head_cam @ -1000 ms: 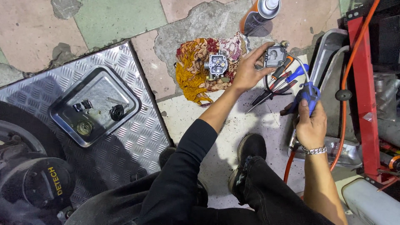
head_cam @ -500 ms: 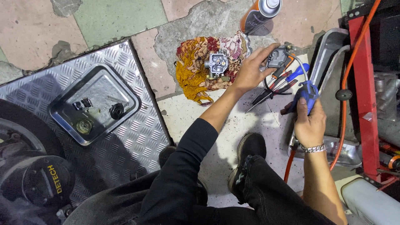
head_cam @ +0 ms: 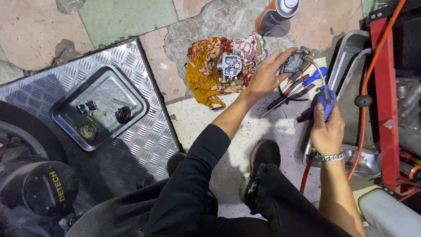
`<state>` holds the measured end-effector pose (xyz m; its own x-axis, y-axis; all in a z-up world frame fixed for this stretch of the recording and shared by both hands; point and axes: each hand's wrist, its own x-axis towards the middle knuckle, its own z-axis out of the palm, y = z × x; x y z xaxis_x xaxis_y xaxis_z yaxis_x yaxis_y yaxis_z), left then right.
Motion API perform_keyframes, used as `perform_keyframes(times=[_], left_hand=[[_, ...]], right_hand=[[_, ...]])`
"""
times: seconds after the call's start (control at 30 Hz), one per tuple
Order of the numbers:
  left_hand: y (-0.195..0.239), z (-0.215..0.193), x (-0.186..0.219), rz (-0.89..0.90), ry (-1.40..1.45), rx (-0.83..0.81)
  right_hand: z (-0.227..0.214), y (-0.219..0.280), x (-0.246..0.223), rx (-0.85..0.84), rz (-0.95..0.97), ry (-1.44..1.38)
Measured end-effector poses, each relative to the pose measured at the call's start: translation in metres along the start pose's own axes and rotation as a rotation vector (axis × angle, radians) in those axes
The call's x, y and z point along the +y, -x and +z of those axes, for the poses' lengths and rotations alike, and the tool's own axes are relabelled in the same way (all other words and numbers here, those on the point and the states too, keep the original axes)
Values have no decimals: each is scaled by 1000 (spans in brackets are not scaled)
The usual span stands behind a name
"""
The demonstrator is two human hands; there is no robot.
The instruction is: The person sits on the floor and cleans a disassembled carburetor using a spray can, a compressed air nozzle, and a screwdriver. They remove small parts like a float and spring, place them in a metal tray, and clean the main body and internal components before reassembling them.
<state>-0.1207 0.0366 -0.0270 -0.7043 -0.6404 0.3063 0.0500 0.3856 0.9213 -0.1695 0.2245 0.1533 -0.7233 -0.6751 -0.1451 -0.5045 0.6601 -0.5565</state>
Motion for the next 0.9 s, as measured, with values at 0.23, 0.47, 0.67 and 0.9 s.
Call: perform_keyframes(times=[0.23,0.47,0.67,0.9], left_hand=[[0,8,1,-183,-147,-139],[-2,-3,4,-227,-160,-83],[-7,4,7,-261,-129,-122],[-6,10,3,-252,-136,-125]], right_hand=[[3,-10,33,-19,-53,58],[3,-11,34,-8,-67,41],[4,-8,15,-14,-96,-9],[6,-9,25,3,-77,34]])
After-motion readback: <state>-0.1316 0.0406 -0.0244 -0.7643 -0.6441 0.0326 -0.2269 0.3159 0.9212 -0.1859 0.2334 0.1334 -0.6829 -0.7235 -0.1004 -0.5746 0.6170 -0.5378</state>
